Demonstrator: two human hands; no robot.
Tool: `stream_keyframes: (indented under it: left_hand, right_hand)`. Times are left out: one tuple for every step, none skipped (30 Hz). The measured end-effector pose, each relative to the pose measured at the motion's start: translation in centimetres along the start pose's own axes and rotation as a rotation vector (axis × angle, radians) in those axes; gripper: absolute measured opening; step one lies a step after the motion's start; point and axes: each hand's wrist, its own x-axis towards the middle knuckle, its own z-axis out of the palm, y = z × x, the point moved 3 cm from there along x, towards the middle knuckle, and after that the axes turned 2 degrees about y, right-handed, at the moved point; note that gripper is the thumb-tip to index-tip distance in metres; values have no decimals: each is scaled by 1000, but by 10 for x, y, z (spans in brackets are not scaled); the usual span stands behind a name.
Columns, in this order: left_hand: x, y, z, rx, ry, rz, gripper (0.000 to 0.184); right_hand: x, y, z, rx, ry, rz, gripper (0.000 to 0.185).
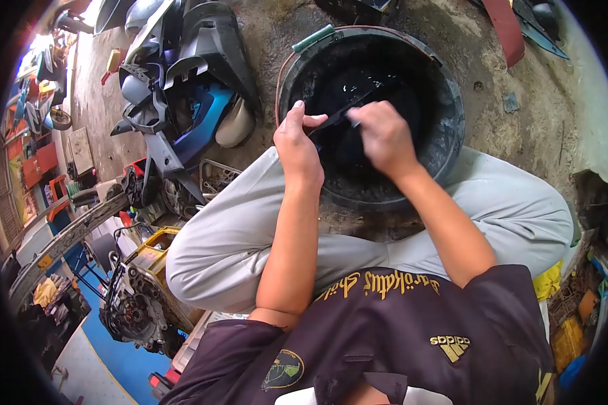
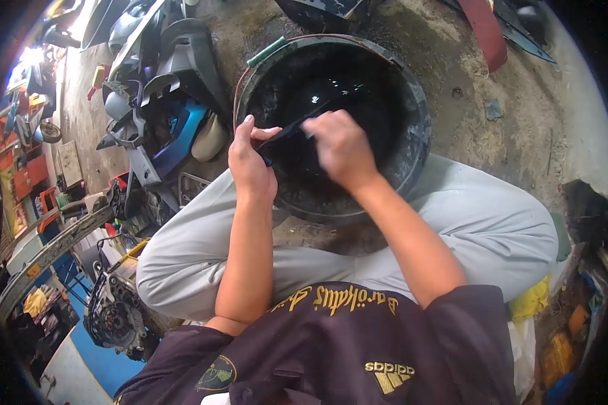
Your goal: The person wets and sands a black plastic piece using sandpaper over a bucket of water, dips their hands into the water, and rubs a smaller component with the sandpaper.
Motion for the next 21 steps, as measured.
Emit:
stream_keyframes:
  left_hand:
    - [4,0,1,-16,-24,-12,47]
    - [5,-1,-1,-33,-41,-32,47]
    - [3,-5,-5,-45,-55,-58,47]
    - [2,-8,-5,-49,-39,-59,48]
    - [4,-9,-4,-52,-23,-55,48]
    - [5,-8,-4,-55,-9,-51,48]
    - [8,-5,-2,-51,-25,-33,48]
    - [7,-4,-3,-47,-35,-24,48]
    - [3,-5,-5,-39,-40,-23,48]
    - [1,-6,-4,-32,-24,-28,48]
    - [1,-5,-2,-25,-10,-25,48]
    - [2,-4,-1,-17,1,-22,48]
    - [5,-3,0,-27,-17,-34,48]
    - [5,-5,-3,-37,-30,-53,48]
    - [4,-7,-6,-46,-39,-74,49]
    - [3,-8,-6,-41,-26,-72,49]
    - [4,-9,-4,-37,-15,-67,49]
    - [5,-8,-2,-34,-6,-59,49]
    - [8,-6,-1,-48,-19,-53,49]
    - [8,-7,-4,-61,-27,-56,49]
    - [5,-9,-6,-70,-33,-63,49]
  right_hand:
    - [2,-17,1,54,18,-22,29]
    - [0,-36,2,111,27,-39,29]
    - [0,-27,-2,80,43,-88,28]
    - [2,-13,-4,-15,26,-48,27]
    - [2,-6,-5,-48,-2,-33,26]
    - [3,-5,-5,-83,-28,-16,26]
    - [4,-22,-1,-1,10,-49,26]
    - [1,-40,2,83,38,-76,26]
    - [-1,-27,-1,70,34,-110,26]
    - [2,-11,-3,-36,25,-53,25]
    - [1,-4,-2,-68,-11,-35,25]
    - [3,-2,-3,-100,-43,-17,26]
    - [3,-17,1,-22,8,-40,26]
    - [0,-32,4,58,50,-59,26]
    - [0,-23,0,28,22,-91,25]
    - [3,-10,-2,-36,18,-58,24]
    - [3,-1,-3,-84,-7,-17,25]
    - [4,2,-4,-134,-29,24,25]
    - [4,-16,0,-73,-11,-19,26]
    - [0,-35,4,-11,-2,-57,27]
    - [-1,-34,3,-1,5,-80,26]
